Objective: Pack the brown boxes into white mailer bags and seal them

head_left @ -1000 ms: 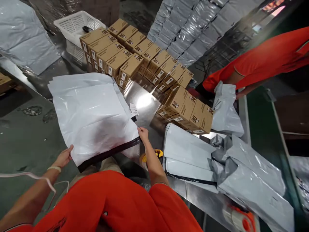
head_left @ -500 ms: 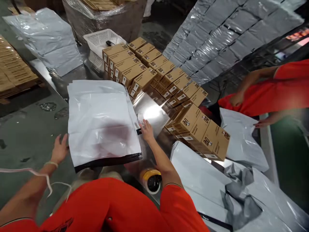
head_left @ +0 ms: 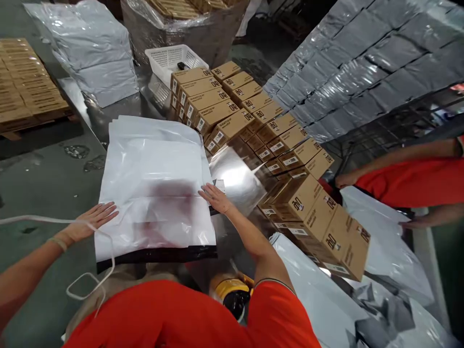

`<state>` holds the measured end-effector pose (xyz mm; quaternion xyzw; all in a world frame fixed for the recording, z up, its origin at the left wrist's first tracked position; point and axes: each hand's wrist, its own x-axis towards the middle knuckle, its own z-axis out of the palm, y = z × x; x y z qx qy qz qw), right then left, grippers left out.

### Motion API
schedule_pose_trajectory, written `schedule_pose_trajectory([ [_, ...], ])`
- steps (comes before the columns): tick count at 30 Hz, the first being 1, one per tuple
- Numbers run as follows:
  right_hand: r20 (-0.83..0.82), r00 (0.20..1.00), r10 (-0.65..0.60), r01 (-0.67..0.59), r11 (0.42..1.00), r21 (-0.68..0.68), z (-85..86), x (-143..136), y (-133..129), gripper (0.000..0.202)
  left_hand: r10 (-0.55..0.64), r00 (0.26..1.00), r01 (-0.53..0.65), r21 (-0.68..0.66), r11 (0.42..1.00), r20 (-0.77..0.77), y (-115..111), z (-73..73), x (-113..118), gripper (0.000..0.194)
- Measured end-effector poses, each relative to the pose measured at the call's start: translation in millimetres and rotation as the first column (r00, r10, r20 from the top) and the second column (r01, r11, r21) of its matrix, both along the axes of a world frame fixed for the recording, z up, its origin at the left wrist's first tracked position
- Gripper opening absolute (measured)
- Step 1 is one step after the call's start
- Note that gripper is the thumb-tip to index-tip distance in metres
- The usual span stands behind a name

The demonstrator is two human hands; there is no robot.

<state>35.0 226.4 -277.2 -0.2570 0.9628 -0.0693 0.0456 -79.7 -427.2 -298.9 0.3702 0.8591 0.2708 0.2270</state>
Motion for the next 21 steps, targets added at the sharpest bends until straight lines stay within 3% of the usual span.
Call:
schedule_pose_trajectory([
  [3, -0.002, 0.998, -0.067, 0.067, 0.998, -0.011, -4.7, -10.1, 2.3, 0.062, 0.003, 0.999, -0.003, -0.005, 1.000, -0.049, -1.9, -2.3, -2.3, 0.052],
  [7, -0.040, 0.992, -0.121, 0.121, 0.993, -0.017, -25.5, -9.8, -2.8, 0.059, 0.039, 0.993, -0.044, -0.047, 0.998, -0.116, 5.1, -5.9, -7.0, 0.052],
  [12, -0.127, 0.989, -0.072, 0.068, 0.997, -0.038, -43.6, 9.7, -7.6, 0.057, -0.004, 0.999, 0.001, -0.064, 0.998, -0.052, 14.0, 1.3, -14.2, 0.054],
  [15, -0.097, 0.993, 0.072, -0.074, 0.997, -0.012, -37.1, 12.3, -4.2, 0.059, 0.002, 1.000, -0.002, -0.009, 1.000, 0.002, 12.5, 8.3, -18.6, 0.052],
  [18, -0.005, 0.974, 0.228, -0.227, 0.971, -0.074, -22.4, 4.5, -3.3, 0.059, -0.018, 0.996, 0.014, 0.037, 0.999, 0.087, 12.9, 17.5, -25.6, 0.046],
  [20, 0.090, 0.960, 0.265, -0.245, 0.952, -0.181, -10.6, -4.4, -7.1, 0.057, 0.000, 0.991, -0.009, 0.074, 0.997, 0.131, 17.9, 26.8, -33.2, 0.042],
  [21, 0.157, 0.959, 0.238, -0.192, 0.946, -0.262, -4.3, -9.8, -10.1, 0.055, 0.075, 0.988, -0.089, 0.100, 0.991, 0.136, 21.7, 32.6, -38.0, 0.039],
])
